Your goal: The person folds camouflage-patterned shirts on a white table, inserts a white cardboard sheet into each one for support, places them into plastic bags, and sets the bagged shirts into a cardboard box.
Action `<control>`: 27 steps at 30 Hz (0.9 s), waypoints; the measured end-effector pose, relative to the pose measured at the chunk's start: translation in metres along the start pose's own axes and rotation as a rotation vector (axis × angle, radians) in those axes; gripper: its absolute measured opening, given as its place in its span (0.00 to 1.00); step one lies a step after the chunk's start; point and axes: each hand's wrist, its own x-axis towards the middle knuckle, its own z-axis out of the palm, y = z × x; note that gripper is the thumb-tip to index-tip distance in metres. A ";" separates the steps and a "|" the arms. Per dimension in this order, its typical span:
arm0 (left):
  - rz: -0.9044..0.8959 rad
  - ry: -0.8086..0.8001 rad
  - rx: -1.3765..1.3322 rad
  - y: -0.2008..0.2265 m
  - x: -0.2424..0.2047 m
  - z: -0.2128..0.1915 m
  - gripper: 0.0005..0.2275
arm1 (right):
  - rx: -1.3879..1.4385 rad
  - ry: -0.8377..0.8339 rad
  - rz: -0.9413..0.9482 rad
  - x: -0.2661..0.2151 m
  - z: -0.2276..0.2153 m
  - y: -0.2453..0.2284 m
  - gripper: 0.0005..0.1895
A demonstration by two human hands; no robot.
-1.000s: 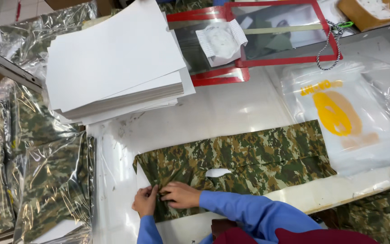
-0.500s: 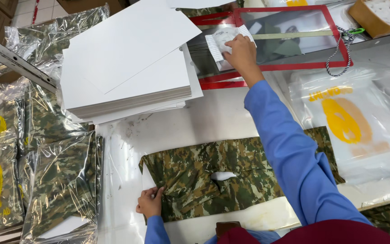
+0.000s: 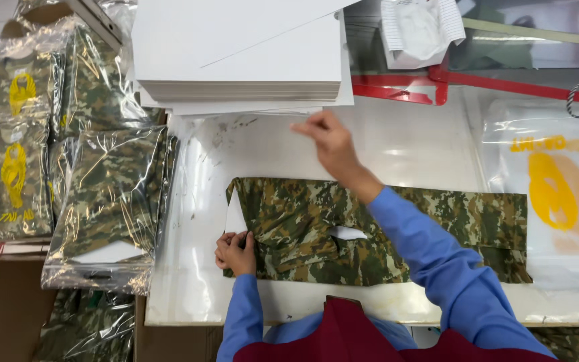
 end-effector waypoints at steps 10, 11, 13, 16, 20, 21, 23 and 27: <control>-0.001 -0.031 -0.064 0.010 -0.001 -0.018 0.08 | 0.179 -1.099 -0.156 -0.163 0.162 -0.012 0.09; -0.001 -0.048 -0.054 0.011 0.000 -0.020 0.08 | 0.189 -1.096 -0.146 -0.157 0.167 -0.017 0.06; 0.004 -0.063 -0.051 0.024 -0.002 -0.034 0.09 | 0.189 -1.090 -0.139 -0.138 0.171 -0.028 0.02; 0.026 -0.156 -0.213 0.050 -0.003 -0.062 0.10 | 0.319 -1.295 0.396 -0.125 0.173 -0.037 0.14; -0.033 -0.165 -0.214 0.055 -0.001 -0.064 0.10 | 0.260 -1.120 0.087 -0.148 0.190 -0.022 0.14; -0.050 -0.160 -0.217 0.056 -0.002 -0.063 0.09 | 0.191 -1.113 -0.015 -0.151 0.193 -0.023 0.14; -0.072 -0.160 -0.234 0.055 -0.003 -0.062 0.09 | 0.124 -1.096 -0.126 -0.155 0.193 -0.026 0.16; -0.086 -0.150 -0.228 0.051 -0.003 -0.060 0.11 | 0.045 -1.103 -0.219 -0.143 0.182 -0.041 0.11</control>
